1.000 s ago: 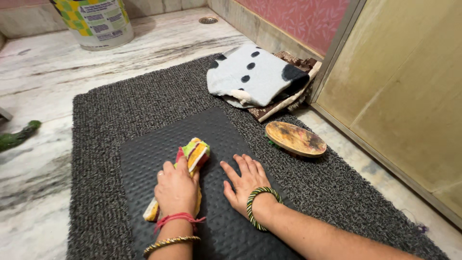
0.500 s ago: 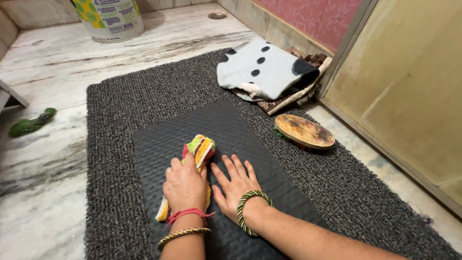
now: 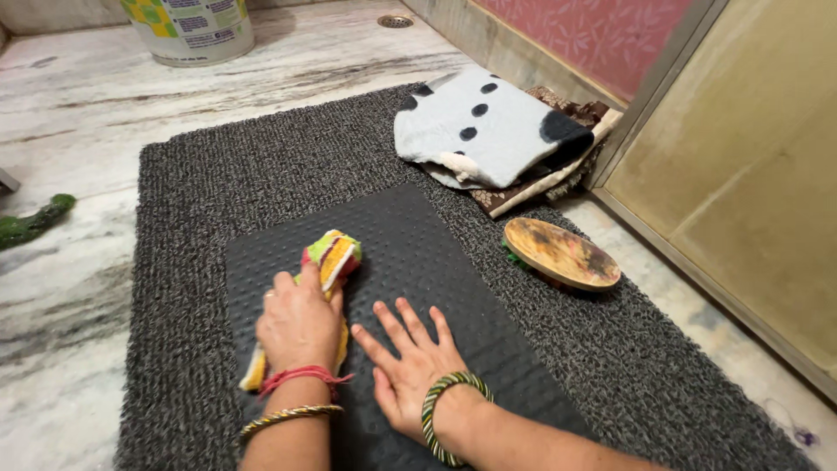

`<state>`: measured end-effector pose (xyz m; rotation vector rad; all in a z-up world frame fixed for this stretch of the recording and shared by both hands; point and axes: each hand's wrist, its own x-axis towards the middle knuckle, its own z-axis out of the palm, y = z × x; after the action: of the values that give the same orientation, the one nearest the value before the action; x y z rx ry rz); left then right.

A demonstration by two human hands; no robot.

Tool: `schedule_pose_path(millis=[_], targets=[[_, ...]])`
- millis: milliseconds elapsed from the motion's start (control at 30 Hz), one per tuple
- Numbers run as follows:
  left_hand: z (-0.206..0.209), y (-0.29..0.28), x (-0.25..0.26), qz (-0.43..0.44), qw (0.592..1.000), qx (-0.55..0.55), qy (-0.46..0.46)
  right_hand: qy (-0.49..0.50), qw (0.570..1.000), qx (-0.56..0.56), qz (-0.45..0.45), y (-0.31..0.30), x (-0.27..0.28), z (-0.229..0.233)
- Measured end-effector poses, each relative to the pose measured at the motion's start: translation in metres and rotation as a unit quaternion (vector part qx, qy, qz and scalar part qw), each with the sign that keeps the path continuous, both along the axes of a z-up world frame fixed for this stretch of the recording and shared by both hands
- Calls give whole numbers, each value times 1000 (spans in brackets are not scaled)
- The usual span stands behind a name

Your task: The person wipes a textured black mat with a colorful cloth, then lifts the mat to continue wiping its surface and the floor beneath.

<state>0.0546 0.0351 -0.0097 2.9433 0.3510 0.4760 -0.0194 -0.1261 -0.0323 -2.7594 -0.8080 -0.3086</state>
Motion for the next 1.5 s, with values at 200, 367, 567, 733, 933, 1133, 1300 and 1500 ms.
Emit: schedule_pose_path(millis=[200, 367, 567, 733, 933, 1133, 1300, 1500], targets=[[-3, 29, 39, 0, 999, 43, 11, -8, 1000, -1, 11, -5, 4, -13], [-3, 46, 59, 3, 998, 65, 26, 0, 1000, 16, 13, -5, 10, -24], [-4, 44, 50, 10, 1000, 22, 16, -1, 1000, 19, 1, -3, 8, -18], [-2, 35, 22, 16, 1000, -13, 6, -8, 999, 31, -1, -2, 3, -9], [2, 29, -16, 29, 999, -23, 7, 11, 1000, 3, -21, 4, 5, 9], [7, 20, -52, 65, 996, -59, 21, 154, 986, -32, -55, 23, 27, 42], [12, 15, -57, 108, 991, -66, 29, 7, 1000, -18, 14, 35, 45, 20], [7, 31, -34, 111, 991, -71, 11, -23, 995, 8, 94, 29, 55, -6]])
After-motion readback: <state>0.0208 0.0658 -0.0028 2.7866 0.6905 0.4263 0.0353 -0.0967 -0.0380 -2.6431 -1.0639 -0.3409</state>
